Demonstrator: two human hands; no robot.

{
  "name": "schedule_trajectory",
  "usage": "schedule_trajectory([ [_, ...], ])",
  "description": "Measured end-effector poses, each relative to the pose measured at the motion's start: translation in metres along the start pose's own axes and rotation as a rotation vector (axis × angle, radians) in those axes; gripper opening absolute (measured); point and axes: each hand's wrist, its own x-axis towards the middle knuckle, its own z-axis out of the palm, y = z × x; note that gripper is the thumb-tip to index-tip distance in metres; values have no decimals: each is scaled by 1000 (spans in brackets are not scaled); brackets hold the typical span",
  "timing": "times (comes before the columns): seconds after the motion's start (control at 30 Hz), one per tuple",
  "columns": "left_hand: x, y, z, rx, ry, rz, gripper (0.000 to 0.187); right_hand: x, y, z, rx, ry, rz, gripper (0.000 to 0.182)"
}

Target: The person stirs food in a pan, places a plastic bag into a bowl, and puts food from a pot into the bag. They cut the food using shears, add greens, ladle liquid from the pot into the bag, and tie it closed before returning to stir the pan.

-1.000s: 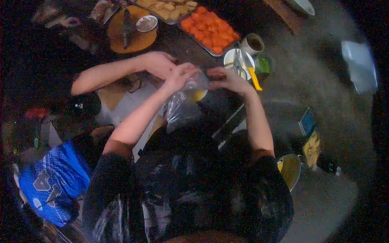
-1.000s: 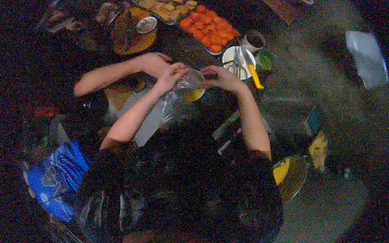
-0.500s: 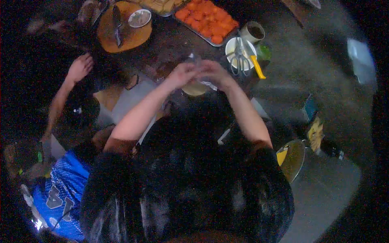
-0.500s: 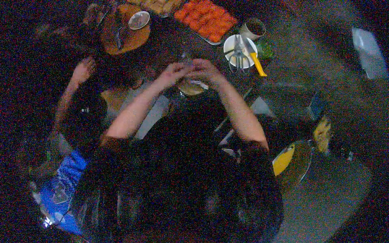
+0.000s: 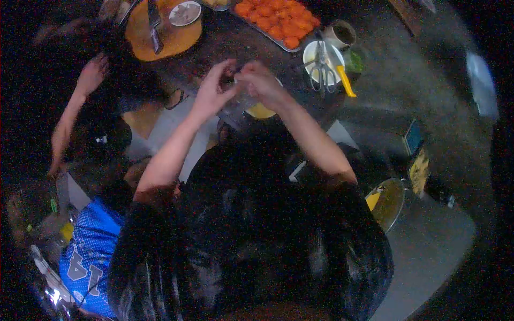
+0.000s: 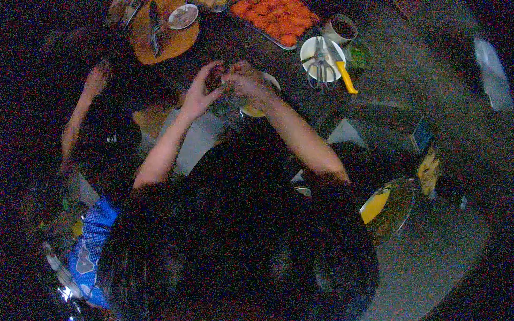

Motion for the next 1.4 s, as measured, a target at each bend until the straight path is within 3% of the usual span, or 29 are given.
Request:
schedule_trajectory([
  [0.07, 0, -48, 7, 149, -101, -13, 35, -1, -14, 6, -234, -141, -251, 14],
  [0.1, -2, -64, 5, 286, -202, -23, 34, 2, -11, 3, -236, -144, -252, 14],
  [0.13, 4, -59, 1, 286, -201, -24, 34, 9, -4, -9, -659, -153, -498, 13],
  [0.17, 14, -46, -5, -163, -166, -331, 30, 11, -1, -14, -1082, -156, -736, 12],
  [0.2, 19, -36, -11, -617, -122, -639, 28, 12, 5, -16, -1078, -159, -726, 12],
  [0.23, 22, -30, -16, -617, -122, -646, 28, 12, 7, -17, -1270, 66, -662, 12],
  [0.27, 26, -26, -22, -933, -144, -746, 25, 14, 7, -17, -1453, 302, -592, 13],
  [0.3, 29, -26, -27, -1251, -163, -836, 22, 18, 8, -19, -1452, 302, -593, 13],
  [0.33, 28, -35, -26, -1251, -160, -835, 22, 24, 9, -22, -1477, 310, -542, 15],
  [0.4, 18, -68, -20, -75, -200, -282, 31, 42, 18, -36, -1501, 309, -483, 18],
  [0.43, 14, -76, -18, 504, -204, 12, 36, 57, 23, -50, -1558, 237, -585, 18],
  [0.47, 17, -59, -24, 622, -227, -206, 46, 60, 20, -55, -1610, 164, -690, 19],
  [0.5, 18, -68, -22, 625, -224, -206, 46, 63, 18, -63, -1609, 163, -695, 19],
  [0.57, 17, -78, -23, 825, -37, -161, 48, 53, 1, -66, -714, -120, -702, 26],
  [0.6, 13, -79, -25, 717, -76, -283, 53, 54, 13, -82, -720, -120, -703, 26],
  [0.67, 7, -77, -28, 688, -95, -279, 56, 58, 53, -115, -677, 294, -484, 28],
  [0.7, 5, -76, -29, 666, -122, -274, 59, 50, 60, -107, -677, 296, -484, 28],
  [0.77, 7, -57, -33, 636, -115, -260, 58, 25, 76, -81, -1400, 391, -475, 29],
  [0.87, 11, -67, -27, 629, -134, -252, 55, 60, 123, -99, -1590, 365, -505, 29],
  [1.0, 26, -87, -28, 596, -101, -158, 52, 37, 79, -102, -1446, 291, -528, 25],
  [1.07, 33, -97, -28, 477, -109, -170, 53, 17, 53, -102, -1240, 282, -322, 28],
  [1.1, 37, -104, -27, 359, -118, -181, 55, 10, 47, -106, -1246, 279, -329, 28],
  [1.17, 37, -139, -13, 362, -137, -177, 56, -3, 38, -112, -1393, 299, -594, 20],
  [1.23, 41, -147, -5, 372, -160, -175, 58, -17, -4, -92, -1345, 298, -731, 20],
  [1.3, 52, -131, 10, 504, -520, -364, 62, -27, -53, -69, -1283, 289, -936, 24],
  [1.33, 51, -141, 22, 502, -521, -360, 62, -26, -74, -58, -1273, 270, -1013, 22],
  [1.4, 46, -170, 50, 454, -896, -230, 62, -15, -107, -37, -1317, 255, -1261, 17],
])
